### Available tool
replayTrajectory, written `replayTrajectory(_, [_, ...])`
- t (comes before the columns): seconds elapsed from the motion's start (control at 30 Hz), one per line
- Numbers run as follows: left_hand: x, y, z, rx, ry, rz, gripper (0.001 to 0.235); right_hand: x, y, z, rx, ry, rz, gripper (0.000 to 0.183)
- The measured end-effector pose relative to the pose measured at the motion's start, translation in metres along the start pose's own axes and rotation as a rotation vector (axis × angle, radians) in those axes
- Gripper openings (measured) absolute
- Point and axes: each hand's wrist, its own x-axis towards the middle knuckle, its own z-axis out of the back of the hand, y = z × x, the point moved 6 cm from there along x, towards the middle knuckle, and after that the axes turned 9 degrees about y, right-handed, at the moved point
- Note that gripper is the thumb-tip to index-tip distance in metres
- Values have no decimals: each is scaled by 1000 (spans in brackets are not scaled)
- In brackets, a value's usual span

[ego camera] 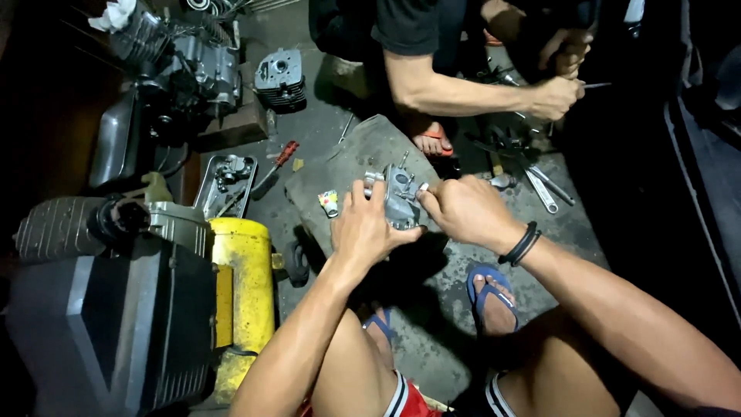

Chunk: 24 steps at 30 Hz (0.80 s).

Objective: Assembling components into a motorcycle engine cylinder head, including valves and springs.

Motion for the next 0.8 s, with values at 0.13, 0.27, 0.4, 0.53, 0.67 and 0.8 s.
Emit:
replayTrajectory(0.13, [-3, -1, 3, -9, 17, 13, 91, -23, 26, 13, -412, -244, 184, 28])
replayTrajectory(0.27, [1, 2, 0, 16, 37, 9, 90, -37, 39, 14, -749, -577, 433, 11])
replayTrajectory(0.4, [0, -1, 4, -1, 5, -4, 88, -42, 46, 17, -900, -687, 486, 7])
replayTrajectory(0.53, [-1, -1, 5, -21, 1, -5, 86, -37, 46, 15, -902, -707, 495, 13])
replayTrajectory(0.67, [1, 3, -2, -14, -13, -8, 94, -31, 34, 12, -888, -676, 495, 23])
replayTrajectory(0.8, [-2, 0, 3, -13, -12, -7, 94, -21, 18, 7, -691, -531, 392, 29])
